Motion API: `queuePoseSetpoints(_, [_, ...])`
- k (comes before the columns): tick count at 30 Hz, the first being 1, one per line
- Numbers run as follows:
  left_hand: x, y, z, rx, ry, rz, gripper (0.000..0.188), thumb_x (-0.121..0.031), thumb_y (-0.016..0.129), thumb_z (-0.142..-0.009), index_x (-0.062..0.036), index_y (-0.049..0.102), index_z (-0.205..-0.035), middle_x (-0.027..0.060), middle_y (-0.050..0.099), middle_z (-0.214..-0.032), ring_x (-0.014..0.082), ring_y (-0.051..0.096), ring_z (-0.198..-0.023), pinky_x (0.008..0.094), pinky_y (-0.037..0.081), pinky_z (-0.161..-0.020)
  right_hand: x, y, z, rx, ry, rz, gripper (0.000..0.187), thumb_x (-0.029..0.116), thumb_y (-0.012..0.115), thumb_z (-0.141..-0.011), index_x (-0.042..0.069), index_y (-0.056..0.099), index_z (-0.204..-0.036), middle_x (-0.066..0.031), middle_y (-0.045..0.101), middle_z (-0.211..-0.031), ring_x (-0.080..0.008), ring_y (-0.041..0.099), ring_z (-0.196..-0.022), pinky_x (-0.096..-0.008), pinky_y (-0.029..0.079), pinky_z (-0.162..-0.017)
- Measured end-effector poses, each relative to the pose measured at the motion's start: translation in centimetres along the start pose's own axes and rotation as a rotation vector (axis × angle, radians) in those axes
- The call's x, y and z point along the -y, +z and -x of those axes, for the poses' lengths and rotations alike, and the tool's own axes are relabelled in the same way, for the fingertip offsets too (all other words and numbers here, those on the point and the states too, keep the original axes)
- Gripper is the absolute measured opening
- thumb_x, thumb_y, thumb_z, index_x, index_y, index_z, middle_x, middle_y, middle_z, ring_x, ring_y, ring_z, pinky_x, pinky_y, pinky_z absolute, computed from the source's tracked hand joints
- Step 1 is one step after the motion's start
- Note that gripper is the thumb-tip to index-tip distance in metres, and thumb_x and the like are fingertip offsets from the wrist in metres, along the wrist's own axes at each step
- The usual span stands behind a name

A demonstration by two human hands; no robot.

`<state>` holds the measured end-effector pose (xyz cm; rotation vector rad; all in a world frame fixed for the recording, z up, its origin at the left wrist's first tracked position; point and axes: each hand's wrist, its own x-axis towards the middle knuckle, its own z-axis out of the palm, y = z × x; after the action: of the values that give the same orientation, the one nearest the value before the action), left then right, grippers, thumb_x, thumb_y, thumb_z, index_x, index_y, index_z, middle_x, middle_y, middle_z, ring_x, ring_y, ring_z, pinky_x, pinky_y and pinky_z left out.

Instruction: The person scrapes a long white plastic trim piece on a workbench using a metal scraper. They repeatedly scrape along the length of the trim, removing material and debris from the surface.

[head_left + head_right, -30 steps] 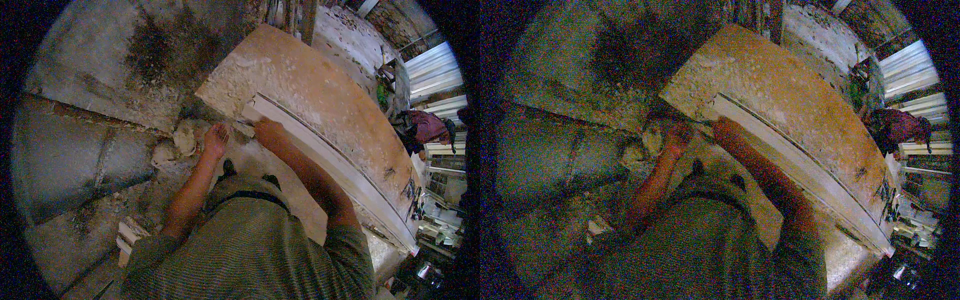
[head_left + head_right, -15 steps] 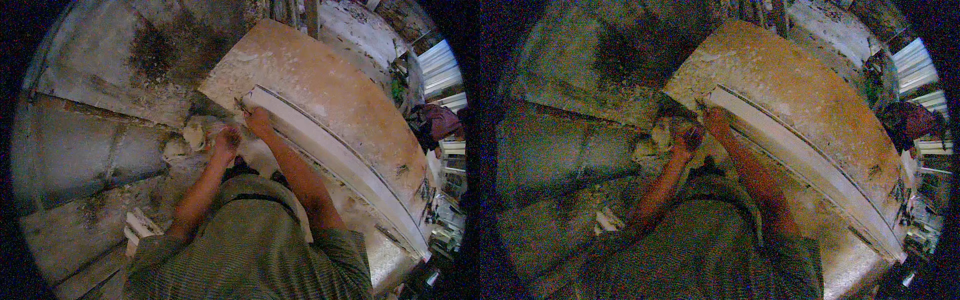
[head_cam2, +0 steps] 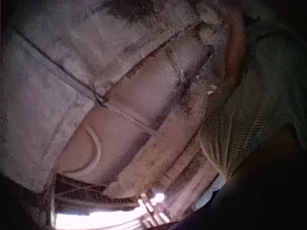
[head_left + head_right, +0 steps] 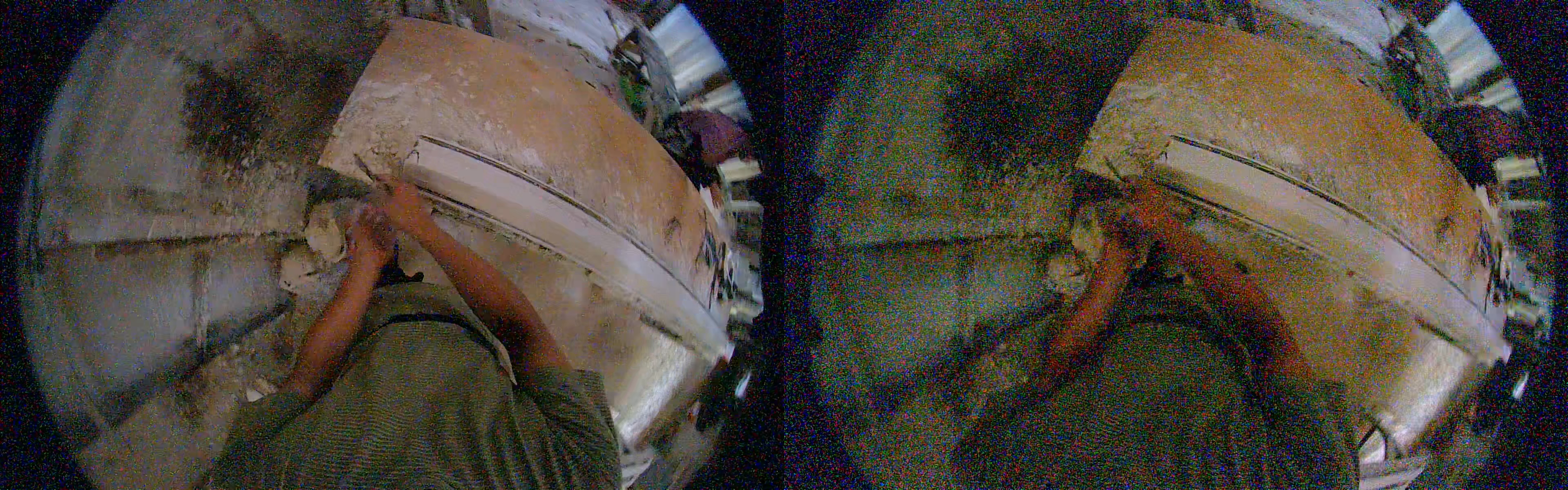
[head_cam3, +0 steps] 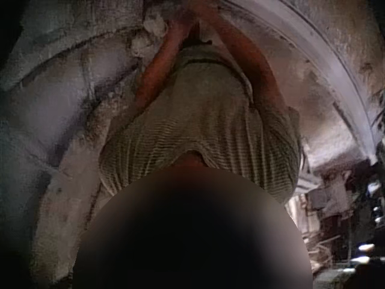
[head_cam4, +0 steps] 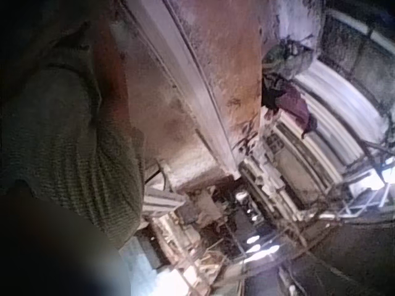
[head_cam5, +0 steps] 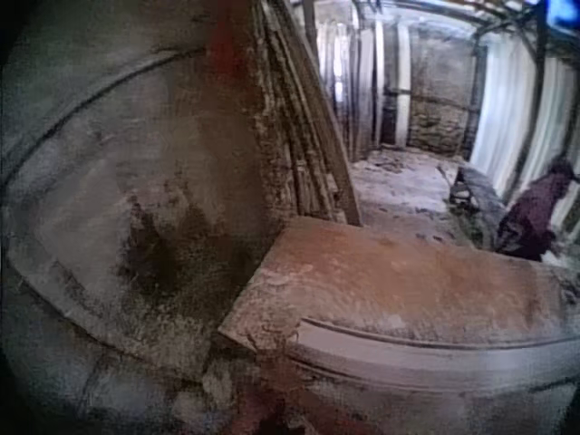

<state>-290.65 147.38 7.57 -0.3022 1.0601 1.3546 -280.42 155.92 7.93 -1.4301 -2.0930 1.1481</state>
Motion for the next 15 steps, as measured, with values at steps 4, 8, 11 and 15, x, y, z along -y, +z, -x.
queuePoseSetpoints(4, [-7.4,2.0,1.2,0.22,0.067,-0.288,0.05,-0.035,0.059,-0.097,-0.0137,0.052,-0.14,0.0085,0.061,-0.128,0.0269,0.058,-0.115,0.0458,0.052,-0.09,4.4,1.7,1.1,-0.064,-0.239,0.012,0.057,0.021,0.068,-0.091,0.01,0.048,-0.144,-0.0271,0.052,-0.138,-0.0437,0.048,-0.13,-0.0544,0.042,-0.106])
queuePoseSetpoints(8, [-10.9,1.9,-1.1,0.305,0.07,-0.583,0.054,-0.031,0.062,-0.096,-0.0124,0.049,-0.145,0.0091,0.06,-0.129,0.0265,0.06,-0.112,0.0442,0.052,-0.091,4.6,0.8,4.8,-0.18,-0.267,-0.14,0.054,0.022,0.068,-0.093,0.012,0.05,-0.144,-0.0239,0.053,-0.138,-0.0403,0.05,-0.127,-0.0509,0.046,-0.103])
queuePoseSetpoints(11, [-12.5,1.7,-3.3,0.521,0.113,-0.913,0.053,-0.027,0.063,-0.096,-0.0116,0.05,-0.145,0.01,0.062,-0.127,0.0264,0.061,-0.109,0.0412,0.052,-0.092,1.9,0.9,8.2,-0.269,0.141,-0.4,0.047,0.03,0.067,-0.096,0.01,0.057,-0.137,-0.0162,0.061,-0.129,-0.032,0.062,-0.107,-0.0424,0.054,-0.09])
queuePoseSetpoints(15, [-13.4,2.4,-4.4,0.738,0.327,-1.558,0.048,-0.025,0.063,-0.097,-0.0087,0.054,-0.141,0.0122,0.064,-0.126,0.028,0.061,-0.114,0.0399,0.05,-0.099,-2.0,0.8,12.3,-0.581,0.675,-0.874,0.047,0.041,0.063,-0.098,0.005,0.064,-0.128,-0.0079,0.068,-0.117,-0.0201,0.067,-0.089,-0.0348,0.056,-0.076])
